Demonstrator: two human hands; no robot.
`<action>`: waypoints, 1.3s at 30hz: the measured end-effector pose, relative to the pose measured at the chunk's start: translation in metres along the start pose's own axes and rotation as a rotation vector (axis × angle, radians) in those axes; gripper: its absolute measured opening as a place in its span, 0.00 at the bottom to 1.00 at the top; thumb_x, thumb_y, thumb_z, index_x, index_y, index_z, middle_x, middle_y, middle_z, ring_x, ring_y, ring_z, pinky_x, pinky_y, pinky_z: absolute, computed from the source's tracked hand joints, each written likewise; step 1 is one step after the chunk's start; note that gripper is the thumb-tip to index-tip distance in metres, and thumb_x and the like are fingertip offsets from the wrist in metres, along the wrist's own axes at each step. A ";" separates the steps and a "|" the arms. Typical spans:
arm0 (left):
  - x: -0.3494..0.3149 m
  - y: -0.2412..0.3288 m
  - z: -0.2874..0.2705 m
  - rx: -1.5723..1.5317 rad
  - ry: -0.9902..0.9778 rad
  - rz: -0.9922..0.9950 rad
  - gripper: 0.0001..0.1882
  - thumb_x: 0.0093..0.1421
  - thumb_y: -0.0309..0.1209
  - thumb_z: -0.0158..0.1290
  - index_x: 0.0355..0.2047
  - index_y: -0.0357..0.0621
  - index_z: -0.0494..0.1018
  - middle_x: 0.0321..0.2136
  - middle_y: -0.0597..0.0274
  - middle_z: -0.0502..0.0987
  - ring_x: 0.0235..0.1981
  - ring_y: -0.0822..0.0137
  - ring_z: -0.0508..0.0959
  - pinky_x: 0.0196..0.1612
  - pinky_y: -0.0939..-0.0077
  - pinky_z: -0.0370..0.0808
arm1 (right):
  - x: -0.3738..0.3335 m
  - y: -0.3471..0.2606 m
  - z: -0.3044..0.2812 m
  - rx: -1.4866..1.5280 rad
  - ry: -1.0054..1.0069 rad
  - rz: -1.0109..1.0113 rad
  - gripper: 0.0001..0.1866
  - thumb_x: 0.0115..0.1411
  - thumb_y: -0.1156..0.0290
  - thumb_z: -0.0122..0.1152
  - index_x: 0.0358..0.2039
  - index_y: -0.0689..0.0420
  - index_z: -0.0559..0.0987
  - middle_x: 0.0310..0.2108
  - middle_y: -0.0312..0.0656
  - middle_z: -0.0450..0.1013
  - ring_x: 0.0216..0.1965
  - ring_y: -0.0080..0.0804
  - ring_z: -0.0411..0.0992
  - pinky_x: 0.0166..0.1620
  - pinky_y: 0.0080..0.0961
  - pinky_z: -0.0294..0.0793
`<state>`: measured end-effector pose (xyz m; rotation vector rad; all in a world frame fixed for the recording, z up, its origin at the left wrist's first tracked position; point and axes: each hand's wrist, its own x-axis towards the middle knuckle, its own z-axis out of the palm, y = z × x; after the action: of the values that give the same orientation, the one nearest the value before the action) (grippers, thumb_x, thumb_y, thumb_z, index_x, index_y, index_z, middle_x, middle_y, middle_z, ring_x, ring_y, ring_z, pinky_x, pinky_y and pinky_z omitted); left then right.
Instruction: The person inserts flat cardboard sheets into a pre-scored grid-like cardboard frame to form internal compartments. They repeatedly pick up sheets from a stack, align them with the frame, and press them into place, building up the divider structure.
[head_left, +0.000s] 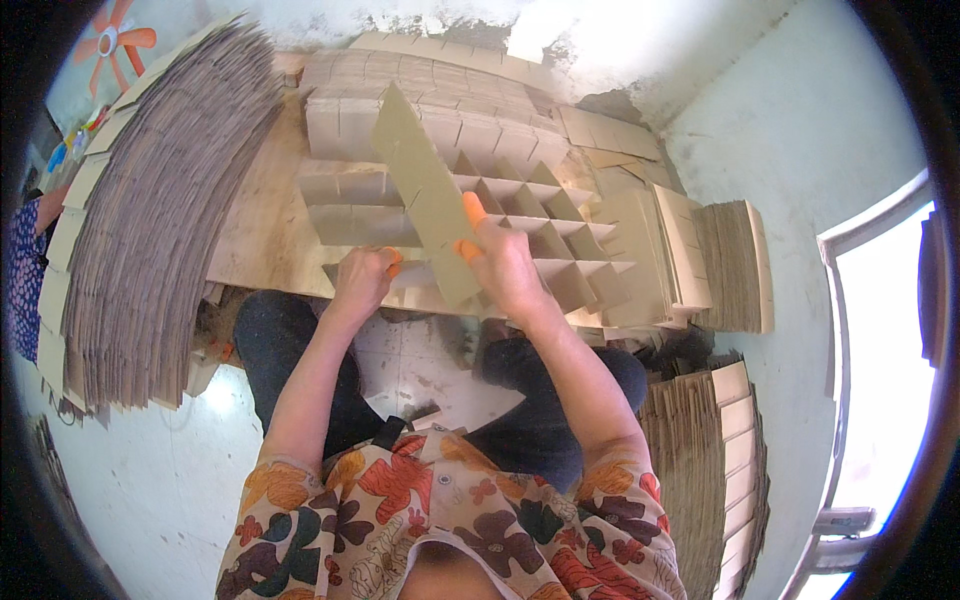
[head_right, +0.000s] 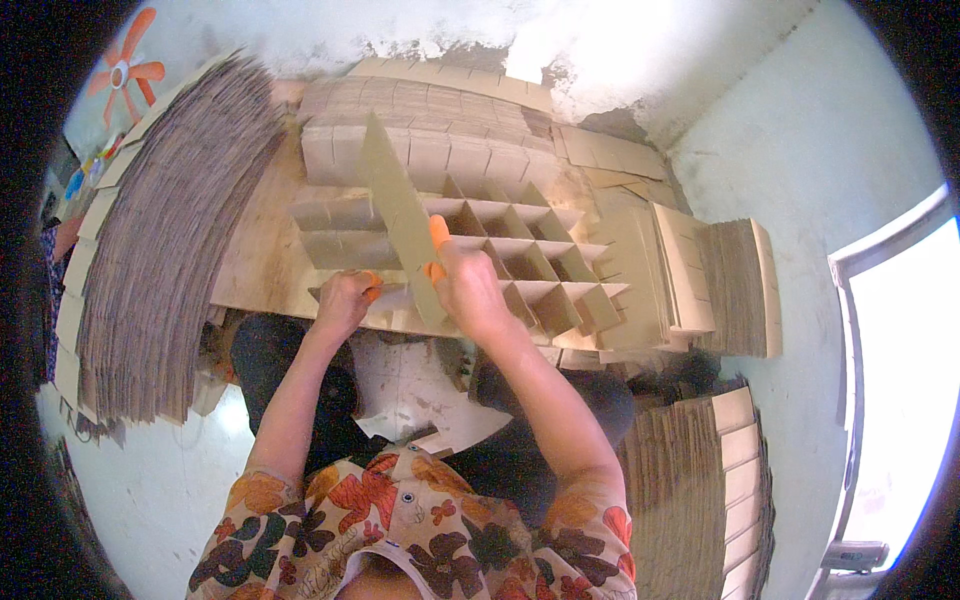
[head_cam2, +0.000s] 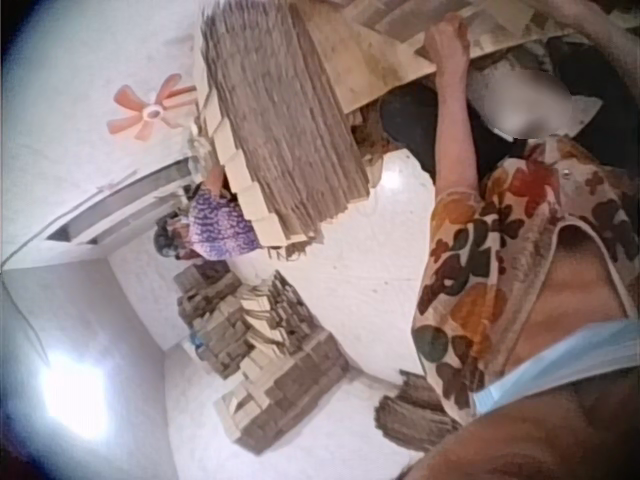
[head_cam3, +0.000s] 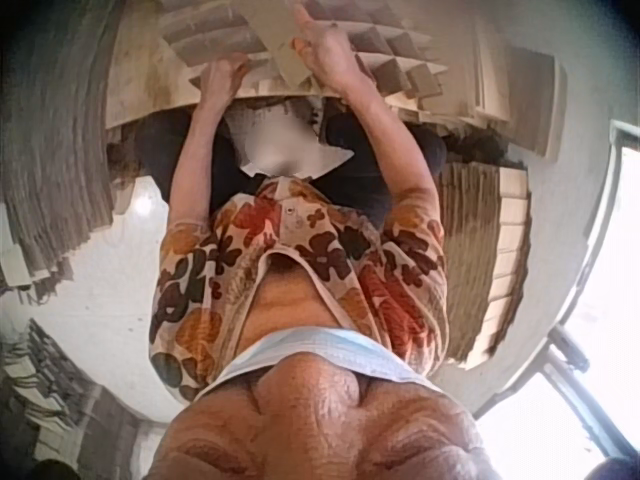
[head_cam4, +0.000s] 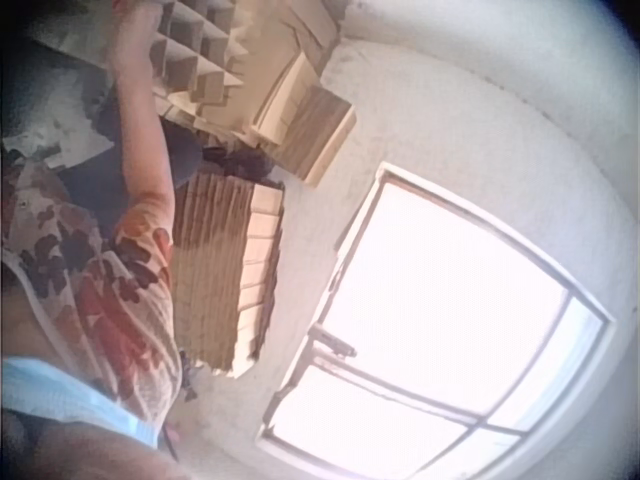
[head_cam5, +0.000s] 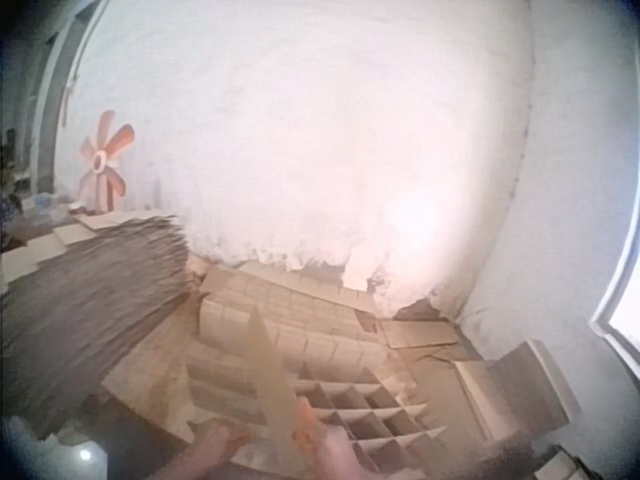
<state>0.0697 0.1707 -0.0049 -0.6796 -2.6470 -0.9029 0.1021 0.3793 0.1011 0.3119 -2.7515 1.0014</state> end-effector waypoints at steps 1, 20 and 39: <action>0.000 0.000 0.000 0.006 0.004 -0.001 0.06 0.47 0.26 0.59 0.28 0.42 0.76 0.26 0.52 0.77 0.30 0.52 0.77 0.33 0.59 0.74 | 0.002 0.001 0.001 0.001 0.016 -0.027 0.22 0.52 0.80 0.60 0.49 0.68 0.71 0.33 0.63 0.71 0.32 0.52 0.73 0.37 0.27 0.72; 0.003 -0.004 0.007 -0.005 0.019 -0.023 0.05 0.47 0.25 0.58 0.27 0.41 0.76 0.23 0.50 0.77 0.28 0.50 0.78 0.31 0.58 0.73 | 0.017 0.026 0.051 -0.103 -0.124 -0.180 0.11 0.48 0.79 0.58 0.34 0.68 0.74 0.25 0.60 0.71 0.30 0.57 0.72 0.32 0.44 0.71; 0.007 0.009 0.000 0.030 -0.046 -0.052 0.06 0.45 0.22 0.58 0.26 0.41 0.77 0.24 0.48 0.77 0.28 0.49 0.78 0.31 0.58 0.73 | 0.011 0.022 0.040 -0.075 -0.170 -0.270 0.11 0.49 0.79 0.55 0.34 0.70 0.71 0.23 0.62 0.71 0.29 0.58 0.72 0.31 0.47 0.71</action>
<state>0.0679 0.1792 0.0025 -0.6344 -2.7249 -0.8700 0.0812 0.3682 0.0607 0.7654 -2.7849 0.8348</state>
